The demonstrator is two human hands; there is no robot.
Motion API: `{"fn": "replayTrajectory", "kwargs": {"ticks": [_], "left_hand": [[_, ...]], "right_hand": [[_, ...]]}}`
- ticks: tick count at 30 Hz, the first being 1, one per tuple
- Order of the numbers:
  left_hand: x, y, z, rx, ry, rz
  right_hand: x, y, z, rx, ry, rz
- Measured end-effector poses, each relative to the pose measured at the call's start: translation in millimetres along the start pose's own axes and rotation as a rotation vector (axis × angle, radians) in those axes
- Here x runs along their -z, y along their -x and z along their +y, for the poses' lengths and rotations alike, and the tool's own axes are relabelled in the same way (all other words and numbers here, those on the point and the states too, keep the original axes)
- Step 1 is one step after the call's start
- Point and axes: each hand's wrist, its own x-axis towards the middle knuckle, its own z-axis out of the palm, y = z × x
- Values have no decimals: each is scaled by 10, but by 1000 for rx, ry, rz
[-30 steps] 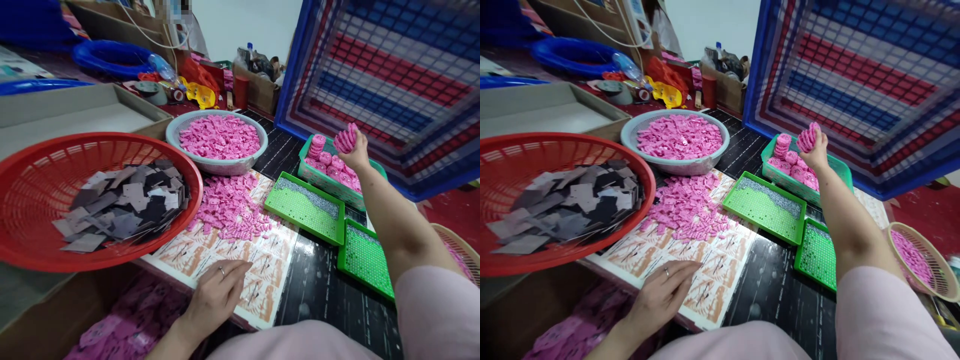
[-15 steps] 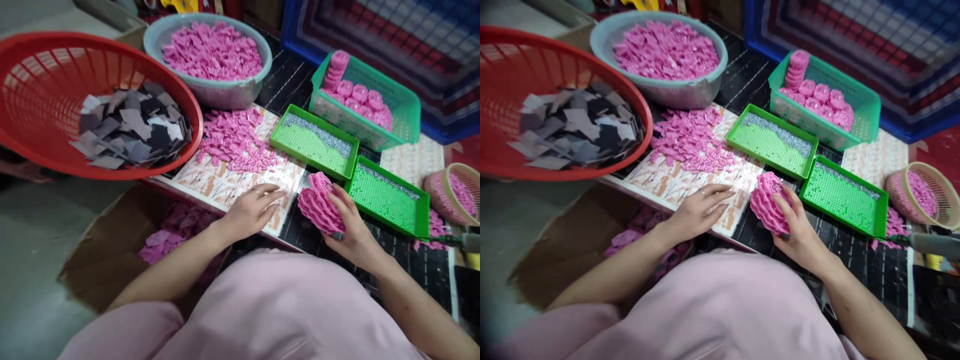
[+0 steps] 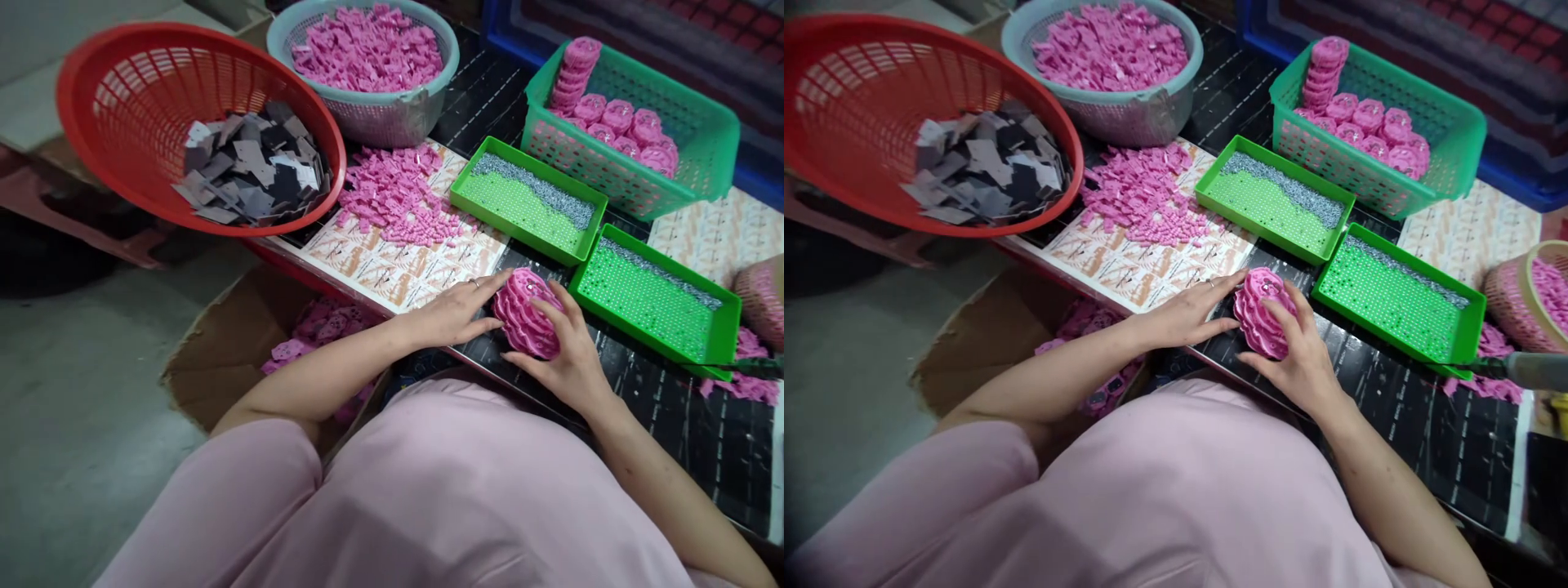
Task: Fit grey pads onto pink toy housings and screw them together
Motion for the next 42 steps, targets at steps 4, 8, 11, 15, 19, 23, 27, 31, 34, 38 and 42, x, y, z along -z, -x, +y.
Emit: {"fn": "replayTrajectory", "kwargs": {"ticks": [4, 8, 11, 15, 19, 23, 27, 31, 34, 38, 42], "left_hand": [[-34, 8, 26, -14, -1, 4], [-54, 6, 48, 4, 9, 19], [-42, -5, 52, -1, 27, 18], [19, 5, 16, -31, 4, 11], [69, 42, -9, -33, -132, -2], [82, -29, 61, -116, -300, -124], [119, -296, 198, -240, -442, -395], [136, -602, 281, -267, -536, -625], [115, -744, 289, -306, -568, -729], [187, -770, 302, -415, -574, -754], [502, -619, 335, -362, -612, -667]], "right_hand": [[-80, -37, -47, -22, 16, 85], [-153, -28, -107, -39, 61, 91], [-181, -25, -124, -52, 54, 128], [-70, -4, -91, -73, 15, 230], [204, 175, -17, -124, 46, 318], [345, 498, 66, -141, 123, 293], [254, 740, 138, -92, 158, 199], [146, 824, 165, -99, 212, 173], [129, 836, 146, -142, 214, 155], [113, 836, 98, -186, 228, 182], [64, 845, 59, -193, 253, 217]]}}
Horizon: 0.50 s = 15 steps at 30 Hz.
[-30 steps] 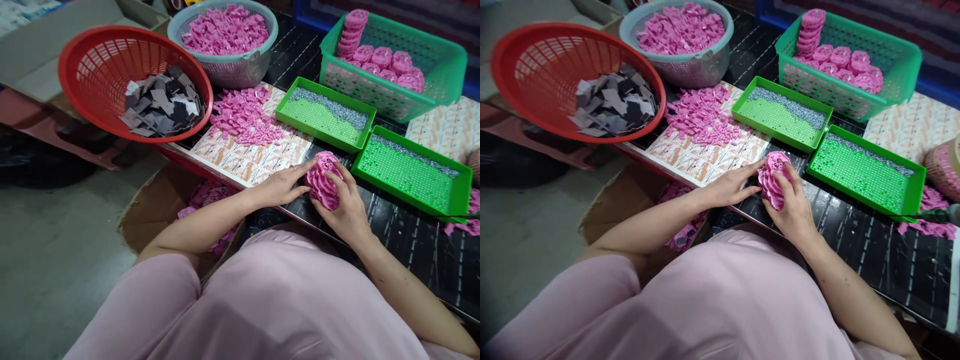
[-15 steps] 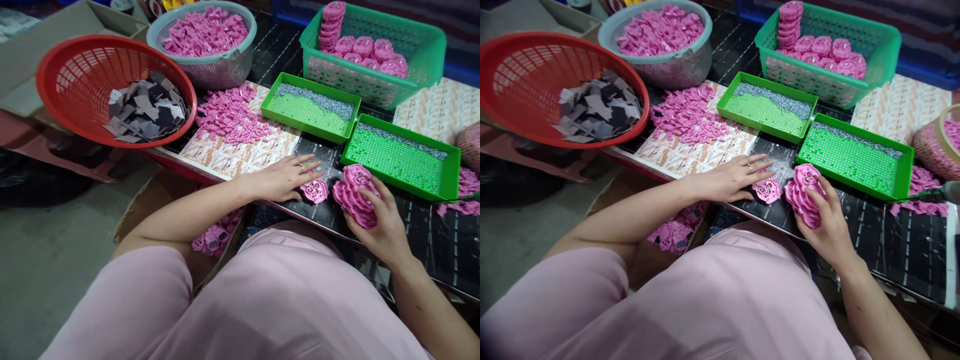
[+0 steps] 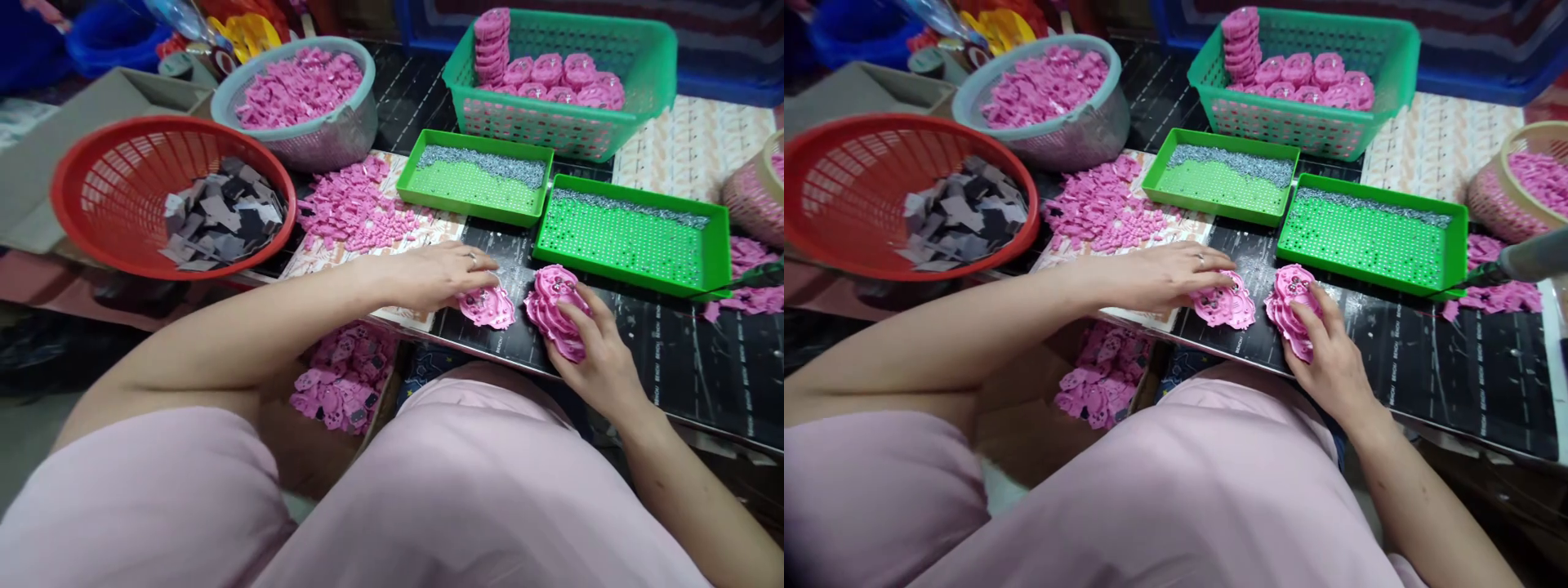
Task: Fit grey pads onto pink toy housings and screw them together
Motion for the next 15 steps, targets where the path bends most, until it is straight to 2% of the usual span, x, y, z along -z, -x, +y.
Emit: {"fn": "replayTrajectory", "kwargs": {"ticks": [3, 5, 7, 11, 15], "left_hand": [[63, 282, -7, 188, -21, -89], [36, 402, 19, 352, -50, -176], [-41, 447, 69, 516, -90, -211], [-225, 385, 197, 765, -161, -143], [-289, 315, 301, 852, -148, -83]], "right_hand": [[-25, 26, -13, -12, 30, 7], [-43, 31, -17, -25, 49, 17], [-67, 19, -26, -30, 71, 31], [-120, -46, -72, -6, 114, 64], [-139, -86, -113, 19, 149, 72]]}}
